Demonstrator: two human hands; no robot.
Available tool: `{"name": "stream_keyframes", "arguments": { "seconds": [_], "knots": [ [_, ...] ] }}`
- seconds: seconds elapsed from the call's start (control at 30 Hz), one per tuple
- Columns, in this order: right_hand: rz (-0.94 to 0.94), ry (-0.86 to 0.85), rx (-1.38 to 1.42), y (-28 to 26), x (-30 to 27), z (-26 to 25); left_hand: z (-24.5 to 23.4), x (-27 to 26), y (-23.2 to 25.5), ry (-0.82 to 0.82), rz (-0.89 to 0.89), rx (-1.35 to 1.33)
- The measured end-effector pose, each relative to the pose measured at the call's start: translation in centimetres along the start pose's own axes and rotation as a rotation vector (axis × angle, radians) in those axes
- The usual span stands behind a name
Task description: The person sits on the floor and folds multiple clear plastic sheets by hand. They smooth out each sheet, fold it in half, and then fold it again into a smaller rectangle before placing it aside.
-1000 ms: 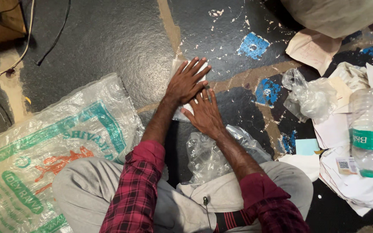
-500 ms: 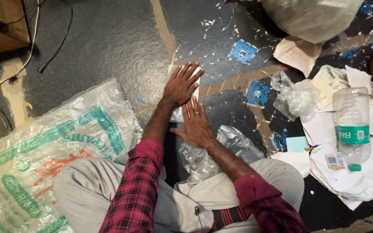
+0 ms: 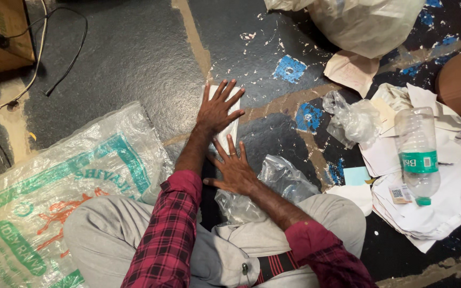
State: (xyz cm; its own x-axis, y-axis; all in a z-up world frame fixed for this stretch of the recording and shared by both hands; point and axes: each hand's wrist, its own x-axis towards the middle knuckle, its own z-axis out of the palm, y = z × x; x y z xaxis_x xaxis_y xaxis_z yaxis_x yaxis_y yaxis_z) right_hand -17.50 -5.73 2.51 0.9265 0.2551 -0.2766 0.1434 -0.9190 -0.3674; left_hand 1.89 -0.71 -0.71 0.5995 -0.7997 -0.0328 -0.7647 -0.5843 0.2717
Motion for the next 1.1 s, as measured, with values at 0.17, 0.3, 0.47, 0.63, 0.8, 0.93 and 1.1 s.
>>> {"name": "stream_keyframes", "arguments": {
  "seconds": [0.17, 0.3, 0.47, 0.63, 0.8, 0.93, 1.1],
  "knots": [
    [-0.004, -0.099, 0.109, -0.3, 0.3, -1.3, 0.9, 0.2, -0.5, 0.014, 0.006, -0.016],
    [0.027, -0.272, 0.247, 1.3, 0.3, -3.7, 0.7, 0.2, -0.3, 0.000, -0.004, -0.021],
    [0.252, 0.464, 0.661, 6.6, 0.5, -4.8, -1.7, -2.7, -0.2, 0.048, 0.087, -0.144],
    [0.560, 0.399, 1.225, 8.9, 2.5, -4.0, -4.7, -6.1, -1.3, -0.039, 0.014, -0.075],
    [0.635, 0.278, 1.521, 9.3, 3.9, -2.1, -1.4, -8.2, -3.0, 0.157, -0.606, -0.451],
    [0.629, 0.322, 1.532, 9.6, 4.8, -1.1, 1.5, -7.5, -4.1, 0.170, -0.737, -0.616],
    [0.676, 0.273, 1.564, 9.8, 4.5, -1.0, 3.0, -7.4, -5.0, 0.123, -0.929, -0.937]
  ]
}}
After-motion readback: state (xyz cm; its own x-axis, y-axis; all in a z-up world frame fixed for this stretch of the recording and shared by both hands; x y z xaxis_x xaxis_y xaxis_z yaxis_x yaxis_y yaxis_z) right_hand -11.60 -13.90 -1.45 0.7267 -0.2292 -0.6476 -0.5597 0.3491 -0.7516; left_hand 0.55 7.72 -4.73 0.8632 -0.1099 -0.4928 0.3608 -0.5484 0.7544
